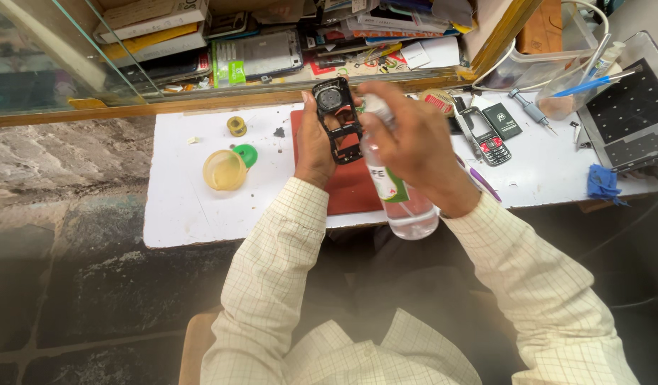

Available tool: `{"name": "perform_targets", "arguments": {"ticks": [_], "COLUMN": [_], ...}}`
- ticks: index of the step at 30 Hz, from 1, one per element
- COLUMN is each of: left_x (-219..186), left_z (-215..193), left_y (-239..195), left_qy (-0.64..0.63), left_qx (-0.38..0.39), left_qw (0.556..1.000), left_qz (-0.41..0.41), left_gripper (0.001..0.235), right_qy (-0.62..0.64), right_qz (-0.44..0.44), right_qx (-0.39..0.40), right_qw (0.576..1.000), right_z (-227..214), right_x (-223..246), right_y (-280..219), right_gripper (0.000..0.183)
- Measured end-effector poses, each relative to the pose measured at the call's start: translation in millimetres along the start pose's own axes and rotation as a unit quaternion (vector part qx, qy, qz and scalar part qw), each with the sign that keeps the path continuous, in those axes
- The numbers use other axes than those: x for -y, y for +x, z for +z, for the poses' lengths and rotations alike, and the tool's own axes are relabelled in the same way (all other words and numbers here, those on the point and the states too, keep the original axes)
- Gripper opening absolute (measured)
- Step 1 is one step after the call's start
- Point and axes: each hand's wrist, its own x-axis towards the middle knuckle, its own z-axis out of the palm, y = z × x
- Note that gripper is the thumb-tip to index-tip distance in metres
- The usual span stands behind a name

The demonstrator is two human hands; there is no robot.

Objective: The person uses a hot air gun on a circuit board, then picks up a disassembled mobile phone casing and scrubs it with a toothbrush. They repeatedly apply liquid from a bottle to the casing and continue scrubbing various areas.

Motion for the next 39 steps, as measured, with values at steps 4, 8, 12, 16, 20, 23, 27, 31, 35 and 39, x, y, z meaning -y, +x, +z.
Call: {"name": "perform_targets", "arguments": {"ticks": [4,8,12,16,20,23,27,31,35,39], "left_x": [-3.6,-0.8,3.1,5.2,7.8,8.9,12.9,12.0,14.6,13.2], "left_z": [0.0,-4.5,-10.9,-19.4,-23.7,-24.9,-24.8,-24.3,-23.3,-21.8], "left_y": [-1.6,0.2,4.0,4.8,5.7,9.1,8.6,12.2,10.4,10.7], "left_qy": [0.025,0.021,0.018,0.009,0.041,0.016,0.035,0.044,0.058,0.074], "left_qx": [0.005,-0.019,-0.011,-0.015,0.004,-0.009,-0.018,-0.022,-0.037,-0.076], "left_qw": [1.000,0.999,0.998,0.995,0.994,0.993,0.992,0.992,0.992,0.986], "left_qz": [-0.010,-0.043,-0.059,-0.097,-0.096,-0.120,-0.119,-0.116,-0.106,-0.131], "left_gripper": [0.071,0.073,0.073,0.072,0.072,0.067,0.068,0.068,0.070,0.072], "right_qy": [0.078,-0.041,-0.103,-0.117,-0.111,-0.090,-0.107,-0.211,-0.065,-0.202], "right_qz": [0.015,0.065,0.143,0.146,0.124,0.119,0.171,0.180,0.219,0.182], "right_qx": [-0.075,-0.251,-0.293,-0.283,-0.278,-0.287,-0.319,-0.336,-0.096,-0.045], "right_qw": [0.994,0.965,0.940,0.941,0.946,0.946,0.926,0.900,0.969,0.961], "right_z": [-40.8,-118.5,-166.0,-181.2,-180.1,-170.3,-164.3,-137.7,-63.0,-11.8], "right_x": [-31.1,-96.5,-174.7,-235.0,-256.3,-250.7,-215.3,-150.2,-107.1,-102.7], "right_y": [-35.3,-80.7,-121.1,-155.9,-177.5,-166.0,-131.4,-126.3,-146.4,-148.6], "right_gripper": [0.031,0.025,0.025,0.030,0.039,0.039,0.038,0.031,0.024,0.029]}}
